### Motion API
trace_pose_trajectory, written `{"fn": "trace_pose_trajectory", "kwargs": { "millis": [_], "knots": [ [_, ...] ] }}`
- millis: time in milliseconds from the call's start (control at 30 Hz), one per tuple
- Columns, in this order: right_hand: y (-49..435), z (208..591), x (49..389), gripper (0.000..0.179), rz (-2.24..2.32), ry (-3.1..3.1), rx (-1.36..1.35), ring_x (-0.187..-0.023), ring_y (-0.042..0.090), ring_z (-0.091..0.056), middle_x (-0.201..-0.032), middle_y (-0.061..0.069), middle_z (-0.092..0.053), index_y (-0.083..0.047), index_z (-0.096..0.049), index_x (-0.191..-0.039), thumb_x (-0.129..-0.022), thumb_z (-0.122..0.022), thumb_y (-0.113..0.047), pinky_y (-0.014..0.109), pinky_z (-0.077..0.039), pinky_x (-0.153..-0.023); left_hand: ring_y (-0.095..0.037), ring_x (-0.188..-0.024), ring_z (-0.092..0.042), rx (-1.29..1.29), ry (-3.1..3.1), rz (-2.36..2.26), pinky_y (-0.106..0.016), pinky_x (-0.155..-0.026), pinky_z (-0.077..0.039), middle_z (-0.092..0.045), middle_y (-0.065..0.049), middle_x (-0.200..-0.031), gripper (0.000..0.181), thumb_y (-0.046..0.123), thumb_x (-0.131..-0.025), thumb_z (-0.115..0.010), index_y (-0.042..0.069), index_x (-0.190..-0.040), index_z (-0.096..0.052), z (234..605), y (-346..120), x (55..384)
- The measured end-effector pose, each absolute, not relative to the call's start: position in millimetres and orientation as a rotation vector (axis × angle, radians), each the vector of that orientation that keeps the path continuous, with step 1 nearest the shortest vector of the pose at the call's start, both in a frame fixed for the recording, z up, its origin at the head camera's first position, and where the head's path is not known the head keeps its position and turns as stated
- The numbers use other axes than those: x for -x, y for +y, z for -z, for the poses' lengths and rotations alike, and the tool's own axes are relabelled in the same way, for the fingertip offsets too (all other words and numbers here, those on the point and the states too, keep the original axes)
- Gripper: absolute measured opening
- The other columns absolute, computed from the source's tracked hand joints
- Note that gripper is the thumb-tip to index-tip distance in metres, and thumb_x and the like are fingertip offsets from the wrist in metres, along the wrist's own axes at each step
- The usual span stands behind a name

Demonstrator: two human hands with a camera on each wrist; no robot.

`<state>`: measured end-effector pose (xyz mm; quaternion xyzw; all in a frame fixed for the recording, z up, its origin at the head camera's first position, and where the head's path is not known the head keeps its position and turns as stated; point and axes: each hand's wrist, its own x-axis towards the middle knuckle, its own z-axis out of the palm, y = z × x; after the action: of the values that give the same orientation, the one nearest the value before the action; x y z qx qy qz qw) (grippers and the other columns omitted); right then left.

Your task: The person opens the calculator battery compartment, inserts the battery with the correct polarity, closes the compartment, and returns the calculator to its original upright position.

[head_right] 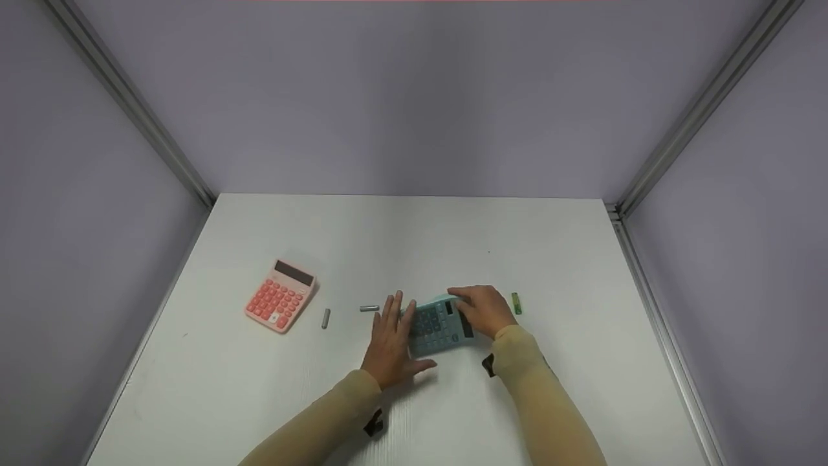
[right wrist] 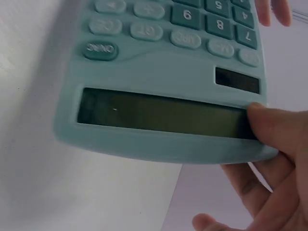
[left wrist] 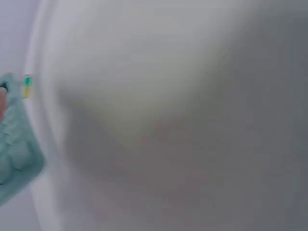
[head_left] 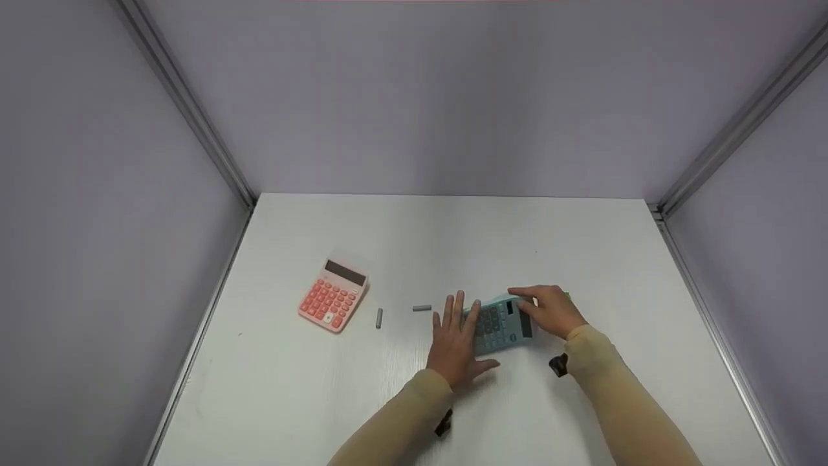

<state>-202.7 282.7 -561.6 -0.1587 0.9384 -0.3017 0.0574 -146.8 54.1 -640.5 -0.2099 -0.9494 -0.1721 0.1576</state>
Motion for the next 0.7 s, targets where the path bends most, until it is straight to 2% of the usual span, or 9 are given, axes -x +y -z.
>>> {"fn": "trace_pose_trajectory", "kwargs": {
  "millis": [133,233,333,467,700],
  "knots": [
    [283.9,564.6,198.6,0.036,0.997,2.895,0.517,-0.115,0.024,-0.06,-0.125,0.001,-0.064,-0.017,-0.063,-0.129,-0.093,-0.064,-0.016,0.05,-0.049,-0.093,-0.031,-0.144,-0.02,0.502,-2.687,0.859,-0.053,-0.109,-0.032,-0.017,-0.016,-0.157,0.128,0.072,-0.063,-0.072,0.012,-0.155,-0.007,629.3,46.6,150.9],
    [284.2,567.3,196.0,0.038,1.033,2.952,0.593,-0.113,0.022,-0.061,-0.123,0.0,-0.065,-0.017,-0.063,-0.13,-0.092,-0.065,-0.013,0.048,-0.05,-0.092,-0.027,-0.142,-0.026,0.456,-2.687,1.053,-0.044,-0.112,-0.03,-0.022,-0.013,-0.156,0.127,0.075,-0.065,-0.067,0.009,-0.155,-0.006,621.2,39.6,155.5],
    [282.4,569.5,192.9,0.041,1.037,3.034,0.689,-0.108,0.02,-0.064,-0.119,0.0,-0.067,-0.018,-0.064,-0.129,-0.089,-0.068,-0.009,0.044,-0.053,-0.088,-0.025,-0.141,-0.028,0.38,-2.768,1.241,-0.041,-0.113,-0.029,-0.024,-0.011,-0.156,0.124,0.073,-0.068,-0.067,0.011,-0.155,-0.006,614.0,33.7,158.0],
    [279.3,571.3,189.2,0.043,1.045,3.139,0.86,-0.102,0.019,-0.065,-0.113,0.0,-0.07,-0.016,-0.066,-0.126,-0.085,-0.072,-0.005,0.041,-0.053,-0.085,-0.026,-0.141,-0.03,0.217,-2.844,1.545,-0.043,-0.112,-0.03,-0.026,-0.01,-0.156,0.113,0.064,-0.076,-0.069,0.015,-0.156,-0.005,609.4,27.3,159.7],
    [274.1,570.8,182.0,0.048,1.034,3.244,1.2,-0.094,0.018,-0.066,-0.109,-0.001,-0.071,-0.013,-0.069,-0.121,-0.077,-0.077,0.001,0.036,-0.052,-0.084,-0.03,-0.139,-0.033,0.168,-2.882,1.791,-0.05,-0.111,-0.03,-0.033,-0.012,-0.153,0.096,0.07,-0.086,-0.05,0.017,-0.156,-0.012,610.1,18.5,161.4]
  ]
}}
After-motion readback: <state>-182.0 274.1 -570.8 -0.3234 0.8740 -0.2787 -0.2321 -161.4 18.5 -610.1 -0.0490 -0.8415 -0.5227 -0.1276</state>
